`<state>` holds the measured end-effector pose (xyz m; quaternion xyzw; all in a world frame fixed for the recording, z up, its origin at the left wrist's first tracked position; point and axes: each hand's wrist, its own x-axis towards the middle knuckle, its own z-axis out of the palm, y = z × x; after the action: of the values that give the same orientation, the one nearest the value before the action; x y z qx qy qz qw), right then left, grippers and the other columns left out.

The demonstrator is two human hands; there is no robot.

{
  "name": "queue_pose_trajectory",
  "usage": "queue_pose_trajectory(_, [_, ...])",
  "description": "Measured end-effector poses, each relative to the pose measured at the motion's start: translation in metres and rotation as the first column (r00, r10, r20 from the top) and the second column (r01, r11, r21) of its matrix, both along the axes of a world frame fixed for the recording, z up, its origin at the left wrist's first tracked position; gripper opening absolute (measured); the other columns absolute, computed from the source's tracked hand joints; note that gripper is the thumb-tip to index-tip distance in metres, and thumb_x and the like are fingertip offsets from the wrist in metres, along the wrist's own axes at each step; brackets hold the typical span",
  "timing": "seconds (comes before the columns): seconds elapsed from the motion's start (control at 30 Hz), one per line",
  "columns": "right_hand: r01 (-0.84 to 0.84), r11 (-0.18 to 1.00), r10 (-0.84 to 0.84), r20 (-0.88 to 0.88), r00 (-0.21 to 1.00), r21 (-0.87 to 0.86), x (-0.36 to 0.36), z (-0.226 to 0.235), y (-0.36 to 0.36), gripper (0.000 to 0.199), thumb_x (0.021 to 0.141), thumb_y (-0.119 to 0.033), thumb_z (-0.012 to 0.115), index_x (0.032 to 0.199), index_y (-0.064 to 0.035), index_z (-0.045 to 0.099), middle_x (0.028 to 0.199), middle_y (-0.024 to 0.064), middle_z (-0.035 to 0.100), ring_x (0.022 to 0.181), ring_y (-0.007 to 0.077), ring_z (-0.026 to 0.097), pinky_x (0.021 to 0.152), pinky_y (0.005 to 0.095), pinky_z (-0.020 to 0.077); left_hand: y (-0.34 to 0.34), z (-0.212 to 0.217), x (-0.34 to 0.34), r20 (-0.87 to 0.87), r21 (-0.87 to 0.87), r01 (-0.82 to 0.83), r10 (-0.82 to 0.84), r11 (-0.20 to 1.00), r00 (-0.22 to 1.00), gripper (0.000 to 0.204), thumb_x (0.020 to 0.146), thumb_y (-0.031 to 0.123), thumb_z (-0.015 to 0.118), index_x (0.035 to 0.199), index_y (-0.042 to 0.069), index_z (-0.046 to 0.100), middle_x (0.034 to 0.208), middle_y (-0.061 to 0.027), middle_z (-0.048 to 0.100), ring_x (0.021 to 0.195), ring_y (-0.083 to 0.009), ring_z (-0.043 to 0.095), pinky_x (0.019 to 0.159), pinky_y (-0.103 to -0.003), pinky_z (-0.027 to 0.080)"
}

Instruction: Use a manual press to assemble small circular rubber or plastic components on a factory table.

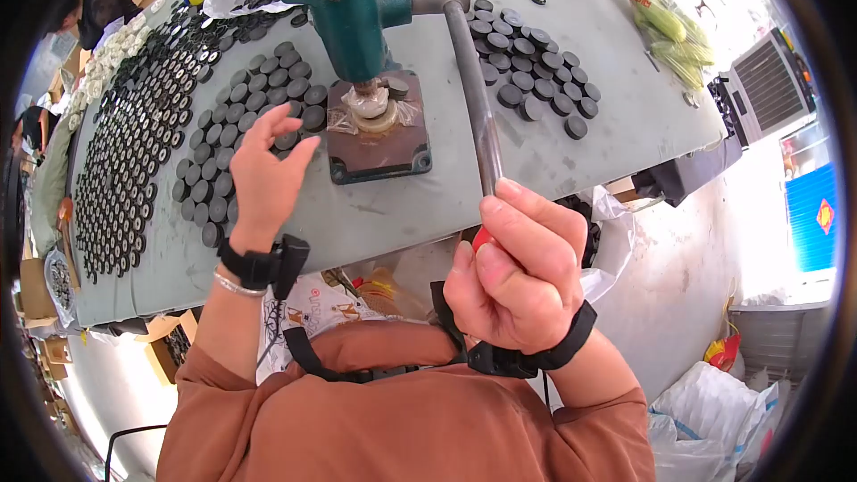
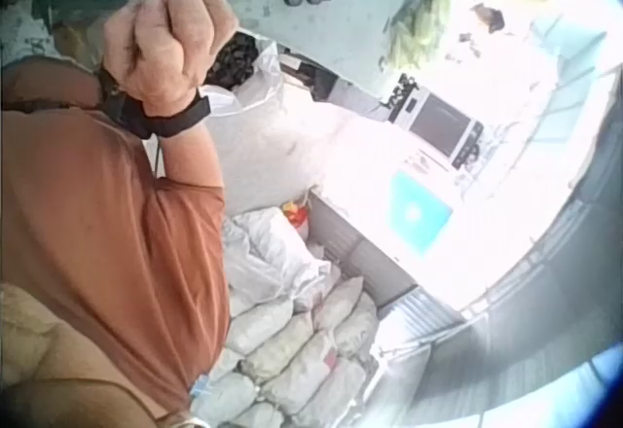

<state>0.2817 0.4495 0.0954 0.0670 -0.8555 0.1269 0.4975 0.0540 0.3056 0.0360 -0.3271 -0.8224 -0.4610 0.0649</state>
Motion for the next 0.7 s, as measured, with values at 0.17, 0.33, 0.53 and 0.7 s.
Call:
queue_pose_trajectory(0.17, [-0.051, 0.998, 0.053, -0.089, 0.995, 0.025, -0.005, -0.007, 0.005, 0.042, 0.063, 0.009, 0.066, 0.096, -0.0074, 0.046, 0.107, 0.0163, 0.057, 0.096, 0.0345, 0.057, 0.075, 0.0384, 0.0492, -0.028, -0.005, 0.0, -0.25, -0.225, -0.101, 0.043, 0.969, 0.967, 0.044, 0.071, 0.012, 0.075, 0.111, 0.003, 0.061, 0.099, -0.0096, 0.062, 0.095, -0.0259, 0.057, 0.084, -0.035, 0.046])
queue_pose_trajectory(0.33, [-0.03, 1.0, 0.03, -0.044, 0.999, 0.007, -0.005, 0.007, 0.002, 0.033, 0.063, 0.008, 0.067, 0.086, -0.0061, 0.049, 0.098, 0.0142, 0.06, 0.091, 0.0333, 0.059, 0.074, 0.0374, 0.0492, -0.023, -0.007, -0.004, -0.323, -0.405, -0.149, 0.011, 0.902, 0.946, 0.041, 0.073, 0.02, 0.072, 0.111, 0.005, 0.061, 0.103, -0.01, 0.059, 0.102, -0.0281, 0.053, 0.083, -0.039, 0.045])
queue_pose_trajectory(0.53, [-0.065, 0.992, 0.06, -0.053, 0.997, -0.106, -0.026, 0.085, 0.015, 0.021, 0.079, 0.008, 0.055, 0.099, 0.0003, 0.054, 0.093, 0.0184, 0.063, 0.076, 0.018, 0.06, 0.068, 0.0256, 0.0471, -0.017, -0.003, -0.011, -0.345, -0.607, -0.203, -0.024, 0.769, 0.938, 0.039, 0.076, 0.025, 0.07, 0.11, 0.008, 0.062, 0.11, -0.0083, 0.055, 0.104, -0.0274, 0.053, 0.084, -0.041, 0.043])
queue_pose_trajectory(0.7, [0.021, 0.91, -0.041, -0.041, 0.998, -0.415, -0.116, 0.181, 0.031, 0.032, 0.083, -0.026, 0.058, 0.078, 0.0056, 0.059, 0.071, 0.012, 0.06, 0.064, 0.0156, 0.053, 0.057, 0.0303, 0.045, -0.018, -0.004, -0.009, -0.387, -0.593, -0.214, -0.042, 0.776, 0.921, 0.034, 0.077, 0.024, 0.069, 0.107, 0.008, 0.062, 0.109, -0.0084, 0.056, 0.106, -0.0268, 0.052, 0.085, -0.041, 0.042])
